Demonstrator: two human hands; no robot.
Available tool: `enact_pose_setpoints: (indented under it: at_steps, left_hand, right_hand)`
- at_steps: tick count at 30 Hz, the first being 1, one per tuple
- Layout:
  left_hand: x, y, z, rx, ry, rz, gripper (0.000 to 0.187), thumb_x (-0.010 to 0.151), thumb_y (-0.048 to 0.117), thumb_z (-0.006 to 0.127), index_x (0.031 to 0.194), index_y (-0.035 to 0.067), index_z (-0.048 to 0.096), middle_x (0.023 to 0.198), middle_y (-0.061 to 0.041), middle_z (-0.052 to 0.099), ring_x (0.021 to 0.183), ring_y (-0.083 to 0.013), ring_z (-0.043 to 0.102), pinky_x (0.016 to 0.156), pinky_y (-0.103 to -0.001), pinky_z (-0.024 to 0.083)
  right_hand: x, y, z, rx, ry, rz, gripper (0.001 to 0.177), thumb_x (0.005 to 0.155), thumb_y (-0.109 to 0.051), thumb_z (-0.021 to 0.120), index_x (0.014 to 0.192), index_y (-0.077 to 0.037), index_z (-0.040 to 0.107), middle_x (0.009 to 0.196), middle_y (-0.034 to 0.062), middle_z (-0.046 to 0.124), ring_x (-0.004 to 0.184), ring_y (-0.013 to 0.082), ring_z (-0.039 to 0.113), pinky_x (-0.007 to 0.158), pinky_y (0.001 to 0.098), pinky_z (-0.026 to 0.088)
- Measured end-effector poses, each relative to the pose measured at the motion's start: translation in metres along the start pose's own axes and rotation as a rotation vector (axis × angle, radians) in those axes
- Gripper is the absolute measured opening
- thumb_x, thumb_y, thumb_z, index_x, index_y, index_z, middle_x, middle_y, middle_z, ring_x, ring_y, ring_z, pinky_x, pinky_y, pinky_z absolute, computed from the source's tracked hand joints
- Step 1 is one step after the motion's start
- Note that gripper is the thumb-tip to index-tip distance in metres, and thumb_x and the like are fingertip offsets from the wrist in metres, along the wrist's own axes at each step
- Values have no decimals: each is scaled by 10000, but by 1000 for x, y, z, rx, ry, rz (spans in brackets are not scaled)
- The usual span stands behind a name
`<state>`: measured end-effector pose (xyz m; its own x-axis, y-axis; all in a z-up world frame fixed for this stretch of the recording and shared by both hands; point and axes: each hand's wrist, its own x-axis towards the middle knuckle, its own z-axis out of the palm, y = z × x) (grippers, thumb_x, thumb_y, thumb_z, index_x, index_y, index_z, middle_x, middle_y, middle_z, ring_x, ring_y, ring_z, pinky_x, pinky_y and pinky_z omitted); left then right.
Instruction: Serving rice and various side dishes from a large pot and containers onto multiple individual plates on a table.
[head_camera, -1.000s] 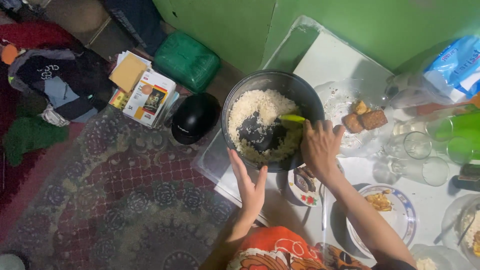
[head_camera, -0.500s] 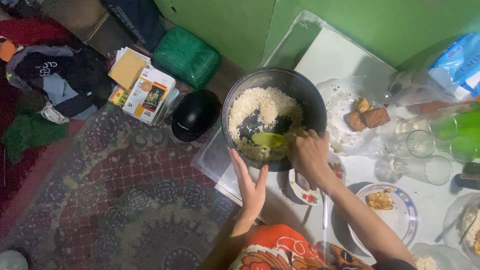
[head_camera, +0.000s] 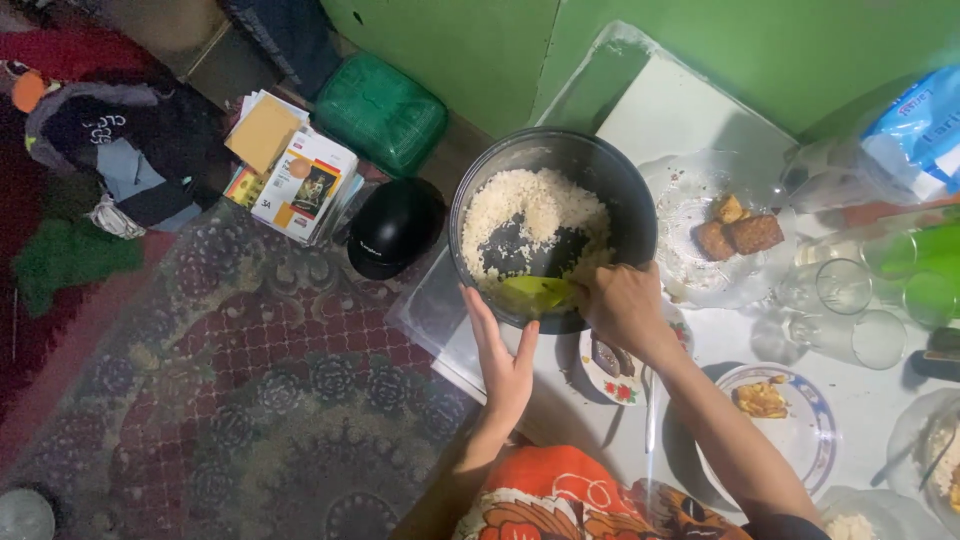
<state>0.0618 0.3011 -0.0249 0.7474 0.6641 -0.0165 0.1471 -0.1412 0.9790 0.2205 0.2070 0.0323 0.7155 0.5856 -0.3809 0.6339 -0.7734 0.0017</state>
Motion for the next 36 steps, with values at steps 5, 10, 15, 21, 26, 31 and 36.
enact_pose_setpoints:
  at_steps: [5,10,15,21,26,31,36]
  left_hand:
    - [-1,-4,2,-19,3,19,888,1006,254,615,1612,84,-12,1655,-229,-114,1522,-408,-45,1200,-579,67]
    - [1,-4,1,-4,-6,2,886,1008,278,605,1611,78,-13,1655,-236,-102,1522,-410,-33,1201,-576,78]
    - [2,9,-4,55,2,-19,874,997,284,619,1615,86,34,1661,-221,-12,1527,-391,46,1203,-568,131]
    - [-10,18,-10,96,32,84,832,988,278,625,1616,115,104,1668,-180,22,1532,-363,52,1208,-540,133]
    - [-26,21,-6,93,16,151,823,978,256,640,1609,100,135,1663,-181,40,1530,-371,70,1206,-548,137]
    - [-40,20,5,87,-1,203,819,970,239,651,1606,78,160,1658,-200,69,1526,-386,86,1204,-555,143]
    - [-61,24,23,78,-61,203,798,983,235,619,1600,56,144,1650,-204,102,1523,-389,98,1214,-535,162]
  right_hand:
    - [-4,-1,-32,56,-6,-20,237,909,-356,636,805,-225,804,678,48,761,768,251,779,743,378,522]
    - [3,3,-36,87,-136,52,319,940,-441,600,950,-208,817,794,119,787,860,314,785,809,420,587]
    - [-10,3,-56,243,-250,184,355,994,-425,541,1062,-188,796,935,183,788,972,407,753,880,508,569]
    - [-15,21,-34,430,-249,283,291,1006,-445,531,1217,-409,729,1071,135,781,1064,383,729,941,485,563]
    - [-31,29,-25,602,-135,268,303,1016,-376,544,1258,-324,719,1121,157,768,1083,422,706,962,510,541]
    - [-57,47,-12,762,-54,225,320,1029,-358,531,1285,-285,710,1165,175,747,1135,451,664,1019,541,502]
    - [-97,68,-12,910,7,298,313,1030,-309,517,1243,-308,747,971,198,775,1026,456,701,972,539,505]
